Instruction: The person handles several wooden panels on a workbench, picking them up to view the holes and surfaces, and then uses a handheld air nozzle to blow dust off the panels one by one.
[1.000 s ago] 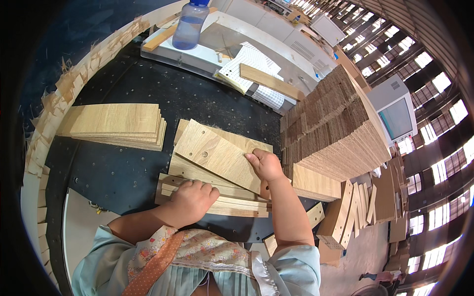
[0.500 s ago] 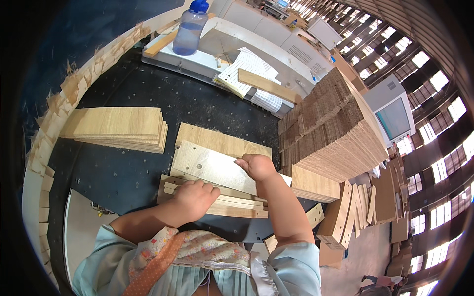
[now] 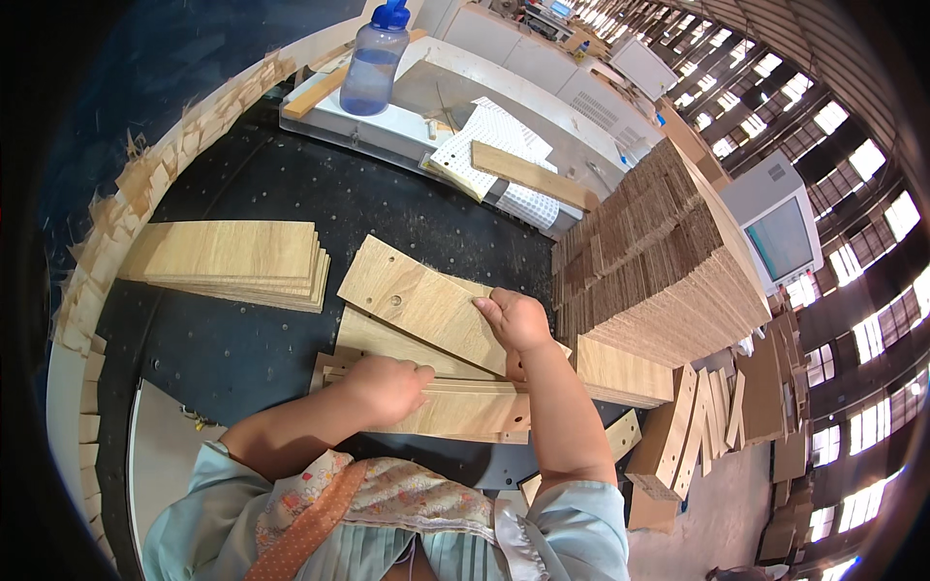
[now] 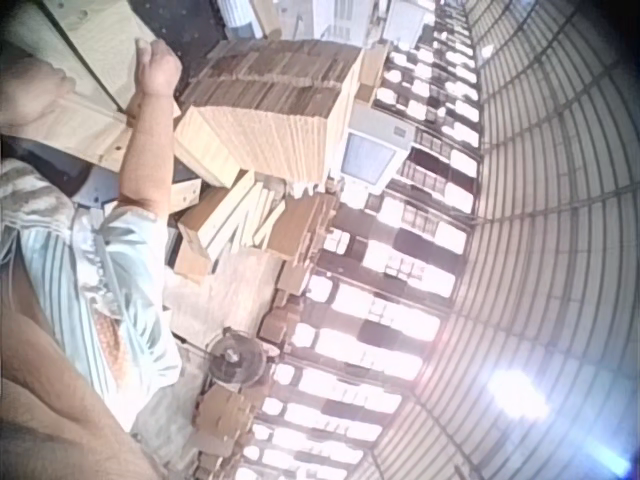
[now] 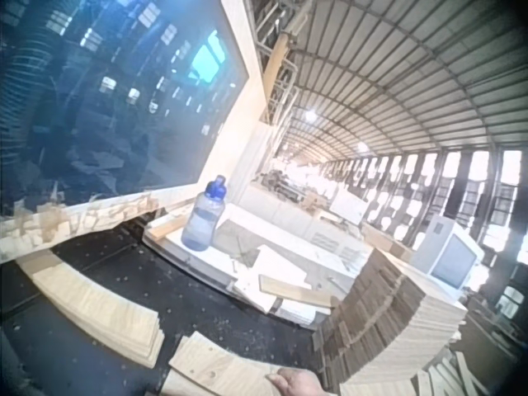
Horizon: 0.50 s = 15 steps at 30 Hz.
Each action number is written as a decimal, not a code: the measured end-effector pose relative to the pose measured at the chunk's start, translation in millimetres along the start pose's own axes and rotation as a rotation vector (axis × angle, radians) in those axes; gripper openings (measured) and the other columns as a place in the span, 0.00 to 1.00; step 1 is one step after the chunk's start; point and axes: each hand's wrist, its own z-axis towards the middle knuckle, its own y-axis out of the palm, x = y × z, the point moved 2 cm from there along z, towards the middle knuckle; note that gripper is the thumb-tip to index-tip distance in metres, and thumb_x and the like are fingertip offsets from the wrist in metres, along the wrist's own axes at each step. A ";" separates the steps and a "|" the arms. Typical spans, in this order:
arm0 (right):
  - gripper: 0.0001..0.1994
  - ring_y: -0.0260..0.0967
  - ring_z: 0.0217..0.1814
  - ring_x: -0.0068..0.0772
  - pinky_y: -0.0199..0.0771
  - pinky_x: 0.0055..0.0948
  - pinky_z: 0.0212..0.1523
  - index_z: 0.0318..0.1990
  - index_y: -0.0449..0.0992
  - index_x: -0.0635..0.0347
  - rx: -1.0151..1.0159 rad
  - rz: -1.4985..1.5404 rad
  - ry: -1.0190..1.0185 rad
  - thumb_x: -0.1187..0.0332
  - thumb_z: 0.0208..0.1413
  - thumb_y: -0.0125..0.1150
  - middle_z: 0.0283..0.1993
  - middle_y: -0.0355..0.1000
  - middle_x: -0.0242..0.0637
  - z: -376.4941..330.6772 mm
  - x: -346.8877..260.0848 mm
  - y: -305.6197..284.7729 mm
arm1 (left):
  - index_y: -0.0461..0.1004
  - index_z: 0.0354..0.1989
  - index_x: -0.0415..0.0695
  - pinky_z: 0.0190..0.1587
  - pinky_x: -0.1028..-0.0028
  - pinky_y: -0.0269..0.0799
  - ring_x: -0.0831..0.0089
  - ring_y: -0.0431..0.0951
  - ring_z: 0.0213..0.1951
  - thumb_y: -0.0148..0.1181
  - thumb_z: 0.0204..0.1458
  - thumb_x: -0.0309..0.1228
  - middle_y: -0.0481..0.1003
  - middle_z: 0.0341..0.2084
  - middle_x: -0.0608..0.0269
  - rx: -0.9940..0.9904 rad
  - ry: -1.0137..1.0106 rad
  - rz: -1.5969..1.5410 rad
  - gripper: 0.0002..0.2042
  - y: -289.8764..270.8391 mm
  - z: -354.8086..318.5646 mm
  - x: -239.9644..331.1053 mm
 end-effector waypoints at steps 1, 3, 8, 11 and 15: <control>0.21 0.67 0.28 0.51 0.67 0.40 0.29 0.25 0.71 0.60 0.022 -0.003 -0.010 0.49 0.55 0.53 0.24 0.69 0.47 0.7 0.6 -0.4 | 0.69 0.36 0.43 0.36 0.63 0.73 0.59 0.76 0.36 0.52 0.51 0.37 0.74 0.29 0.56 0.010 -0.011 -0.020 0.11 4.4 3.8 -5.2; 0.21 0.66 0.27 0.51 0.66 0.39 0.29 0.24 0.70 0.60 0.056 0.016 -0.015 0.49 0.55 0.54 0.24 0.69 0.47 1.0 2.0 -1.2 | 0.69 0.36 0.43 0.38 0.63 0.72 0.59 0.76 0.37 0.52 0.52 0.38 0.74 0.30 0.56 0.044 -0.016 -0.030 0.11 14.5 10.0 -14.6; 0.22 0.65 0.26 0.50 0.65 0.37 0.27 0.23 0.69 0.61 0.164 0.117 -0.029 0.49 0.55 0.54 0.23 0.66 0.46 1.9 15.9 0.1 | 0.69 0.35 0.44 0.46 0.61 0.67 0.61 0.73 0.43 0.51 0.53 0.39 0.73 0.37 0.59 0.101 0.009 0.058 0.11 28.6 16.0 -24.3; 0.22 0.65 0.26 0.49 0.66 0.37 0.27 0.23 0.68 0.62 0.273 0.099 -0.051 0.49 0.55 0.54 0.22 0.65 0.46 5.5 13.7 -7.1 | 0.70 0.41 0.43 0.51 0.58 0.63 0.58 0.70 0.46 0.55 0.50 0.36 0.70 0.43 0.56 0.177 0.062 0.097 0.13 36.8 11.2 -36.0; 0.21 0.62 0.22 0.43 0.65 0.34 0.26 0.22 0.68 0.63 0.334 0.146 -0.061 0.53 0.55 0.56 0.21 0.64 0.45 7.0 -0.3 -22.6 | 0.64 0.53 0.39 0.50 0.62 0.66 0.61 0.69 0.49 0.58 0.50 0.34 0.66 0.49 0.51 0.443 -0.018 -0.441 0.22 26.2 9.5 -49.9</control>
